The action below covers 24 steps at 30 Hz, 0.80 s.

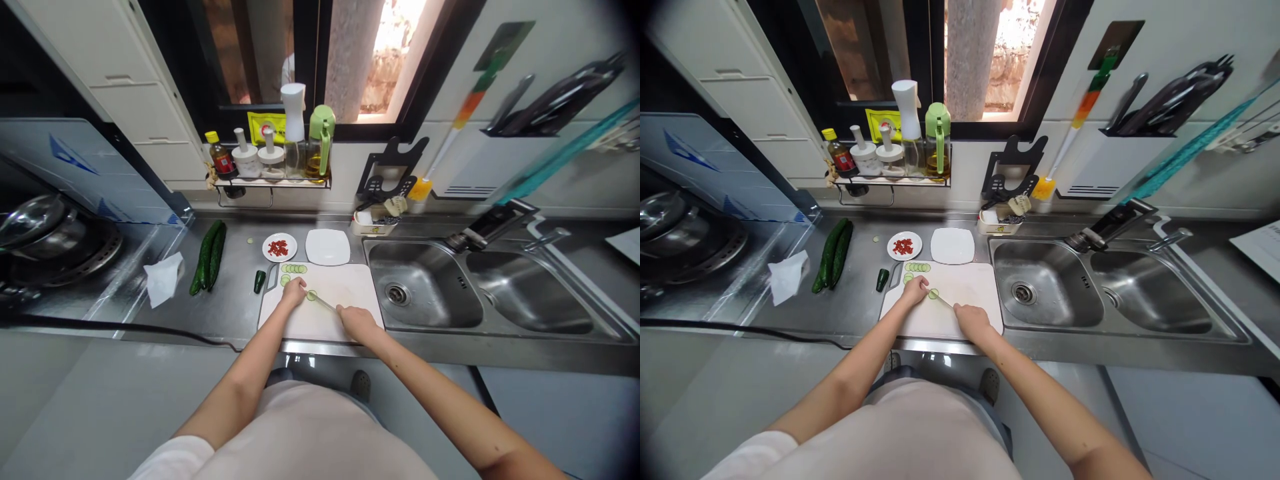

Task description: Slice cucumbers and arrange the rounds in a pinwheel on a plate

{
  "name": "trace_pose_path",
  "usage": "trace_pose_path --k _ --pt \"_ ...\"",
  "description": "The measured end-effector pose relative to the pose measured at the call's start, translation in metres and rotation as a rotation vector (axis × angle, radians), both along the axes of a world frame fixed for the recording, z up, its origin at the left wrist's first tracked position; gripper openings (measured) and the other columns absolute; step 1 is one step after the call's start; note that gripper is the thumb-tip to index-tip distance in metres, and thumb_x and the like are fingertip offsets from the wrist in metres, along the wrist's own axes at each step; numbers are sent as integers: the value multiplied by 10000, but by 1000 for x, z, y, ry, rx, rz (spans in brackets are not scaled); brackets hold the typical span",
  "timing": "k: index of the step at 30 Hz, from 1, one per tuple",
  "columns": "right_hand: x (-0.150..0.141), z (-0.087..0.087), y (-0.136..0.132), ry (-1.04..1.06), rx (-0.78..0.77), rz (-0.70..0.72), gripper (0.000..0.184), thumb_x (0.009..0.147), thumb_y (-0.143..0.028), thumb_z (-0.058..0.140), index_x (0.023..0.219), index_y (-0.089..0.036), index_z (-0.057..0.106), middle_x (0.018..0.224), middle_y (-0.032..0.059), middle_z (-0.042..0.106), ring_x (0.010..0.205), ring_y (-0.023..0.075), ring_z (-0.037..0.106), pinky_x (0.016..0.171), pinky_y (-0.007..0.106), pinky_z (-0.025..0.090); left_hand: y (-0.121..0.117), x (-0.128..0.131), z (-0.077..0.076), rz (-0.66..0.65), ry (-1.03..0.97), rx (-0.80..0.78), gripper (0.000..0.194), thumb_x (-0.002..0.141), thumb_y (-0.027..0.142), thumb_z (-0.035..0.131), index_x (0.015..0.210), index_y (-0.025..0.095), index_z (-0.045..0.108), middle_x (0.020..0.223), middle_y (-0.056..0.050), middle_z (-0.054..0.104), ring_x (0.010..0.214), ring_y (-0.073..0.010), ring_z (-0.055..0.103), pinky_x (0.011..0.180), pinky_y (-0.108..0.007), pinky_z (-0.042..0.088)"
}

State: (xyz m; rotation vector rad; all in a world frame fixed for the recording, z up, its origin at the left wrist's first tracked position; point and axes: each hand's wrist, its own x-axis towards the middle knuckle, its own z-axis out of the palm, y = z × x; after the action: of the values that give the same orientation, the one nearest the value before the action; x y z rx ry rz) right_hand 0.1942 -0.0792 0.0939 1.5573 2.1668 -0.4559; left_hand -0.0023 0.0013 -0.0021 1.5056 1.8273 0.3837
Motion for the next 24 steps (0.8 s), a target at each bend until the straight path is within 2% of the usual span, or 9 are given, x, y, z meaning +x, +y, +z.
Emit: trace_pose_path --k 6,11,15,19,24 --pt "6 -3 -7 4 -23 -7 341 865 -66 361 1156 -147 519 1003 169 671 961 244 645 745 318 440 -4 1 2 -29 37 43 206 729 116 618 921 187 626 806 -19 656 799 -154 591 741 -239 417" --pt "21 -6 -16 39 -35 -60 259 899 -185 388 1112 -164 535 998 146 669 941 230 636 722 288 405 -14 4 4 -80 102 119 211 799 126 533 987 176 615 937 -65 636 901 -173 576 809 -260 413" --pt "35 -14 -22 126 -37 -116 223 920 -270 382 1043 -183 547 991 121 664 913 210 626 679 259 362 -23 8 6 -118 130 162 220 847 202 499 1039 177 602 1020 -97 600 973 -199 552 867 -288 395" --pt "36 -23 -24 200 12 -237 243 948 -323 336 1032 -192 523 964 94 665 889 192 619 642 241 328 -26 12 10 -123 149 137 237 829 265 548 1050 192 596 1036 -101 578 996 -220 535 880 -311 386" --pt "28 -30 -21 114 68 -399 264 957 -307 300 1116 -187 473 962 109 665 882 204 628 657 253 339 -26 16 17 -110 174 117 147 808 219 564 942 193 618 1006 -75 595 967 -198 548 824 -278 392"
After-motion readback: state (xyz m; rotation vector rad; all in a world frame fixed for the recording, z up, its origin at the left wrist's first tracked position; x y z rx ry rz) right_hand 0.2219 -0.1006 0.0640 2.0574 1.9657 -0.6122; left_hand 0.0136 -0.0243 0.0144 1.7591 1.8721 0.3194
